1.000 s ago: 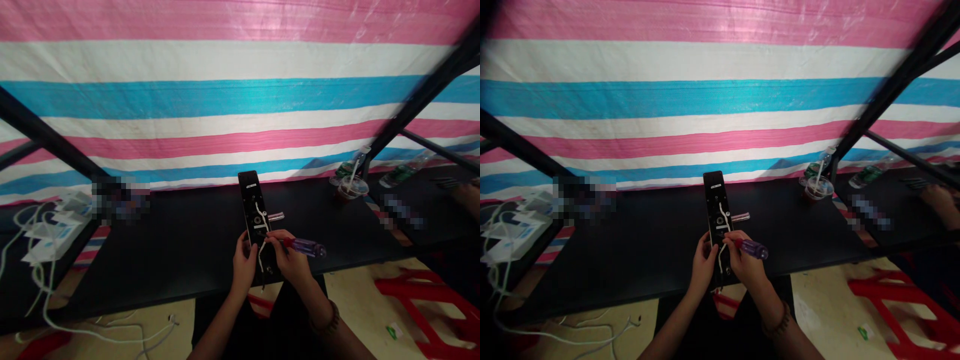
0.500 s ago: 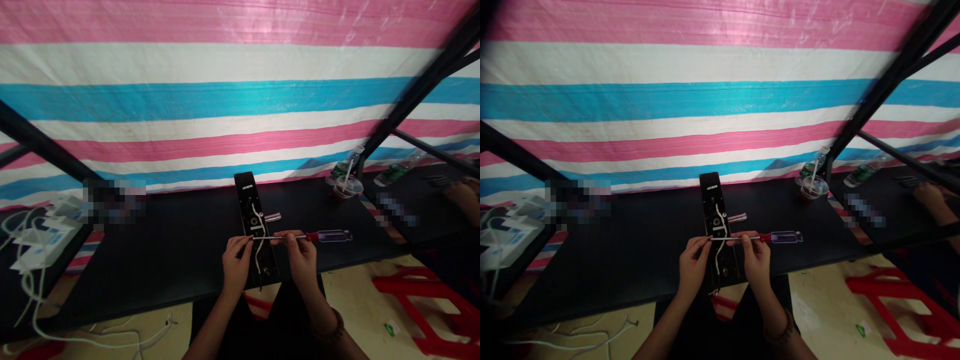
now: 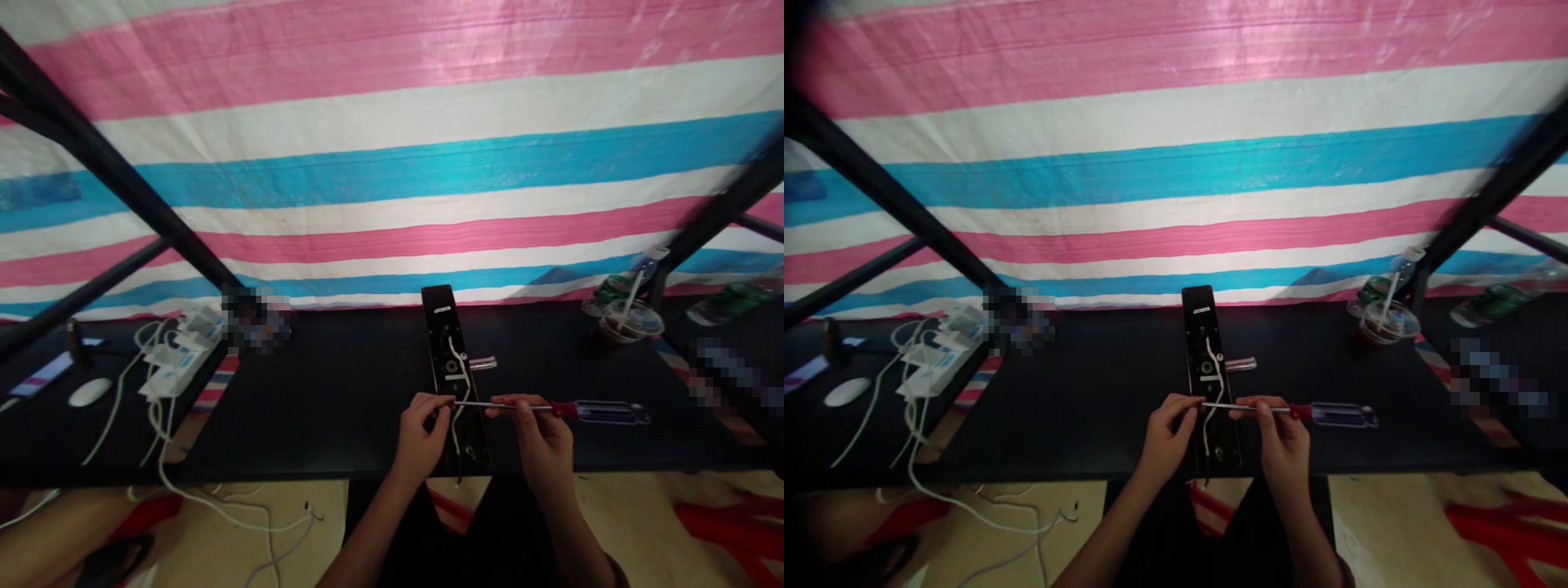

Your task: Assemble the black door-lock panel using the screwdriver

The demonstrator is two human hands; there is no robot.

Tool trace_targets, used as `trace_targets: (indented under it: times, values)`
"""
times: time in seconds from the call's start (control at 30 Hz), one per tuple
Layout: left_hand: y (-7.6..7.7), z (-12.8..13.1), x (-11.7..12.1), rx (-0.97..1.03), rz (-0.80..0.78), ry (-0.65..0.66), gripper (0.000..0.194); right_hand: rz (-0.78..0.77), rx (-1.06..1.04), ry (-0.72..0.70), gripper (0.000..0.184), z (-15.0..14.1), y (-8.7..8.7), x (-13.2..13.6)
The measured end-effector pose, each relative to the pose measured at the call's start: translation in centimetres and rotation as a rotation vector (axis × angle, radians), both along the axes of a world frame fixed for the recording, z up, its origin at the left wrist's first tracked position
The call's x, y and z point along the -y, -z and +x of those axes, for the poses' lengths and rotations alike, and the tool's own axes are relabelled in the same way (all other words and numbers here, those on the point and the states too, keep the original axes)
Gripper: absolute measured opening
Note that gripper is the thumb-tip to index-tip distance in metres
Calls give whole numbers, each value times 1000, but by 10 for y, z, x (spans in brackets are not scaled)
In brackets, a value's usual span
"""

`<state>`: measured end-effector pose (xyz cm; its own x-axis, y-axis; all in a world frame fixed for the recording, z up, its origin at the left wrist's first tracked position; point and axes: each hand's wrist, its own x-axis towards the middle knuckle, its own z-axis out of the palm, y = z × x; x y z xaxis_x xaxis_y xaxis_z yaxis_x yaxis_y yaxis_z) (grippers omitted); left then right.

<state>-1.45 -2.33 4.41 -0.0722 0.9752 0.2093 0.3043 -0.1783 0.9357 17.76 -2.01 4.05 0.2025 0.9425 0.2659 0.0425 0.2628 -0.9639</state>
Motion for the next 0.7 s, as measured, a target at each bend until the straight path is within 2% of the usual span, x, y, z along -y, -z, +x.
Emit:
trace_targets:
  times: [0.13,0.27,0.5,0.6,0.7]
  values:
    - [0,1,0,-17,-51,-47,24,-8,46,5,26,-3,-11,6]
    - [0,1,-3,39,-97,-10,28,35,93,26,25,-5,-18,9]
    - [-4,-10,-4,84,-217,134,29,-1,-27,6,28,2,-7,7]
    - [-7,-18,-4,73,-224,195,25,-22,-9,-41,27,7,-12,6]
    - [-14,-25,-3,2,-222,291,18,-31,73,-122,29,13,-24,5]
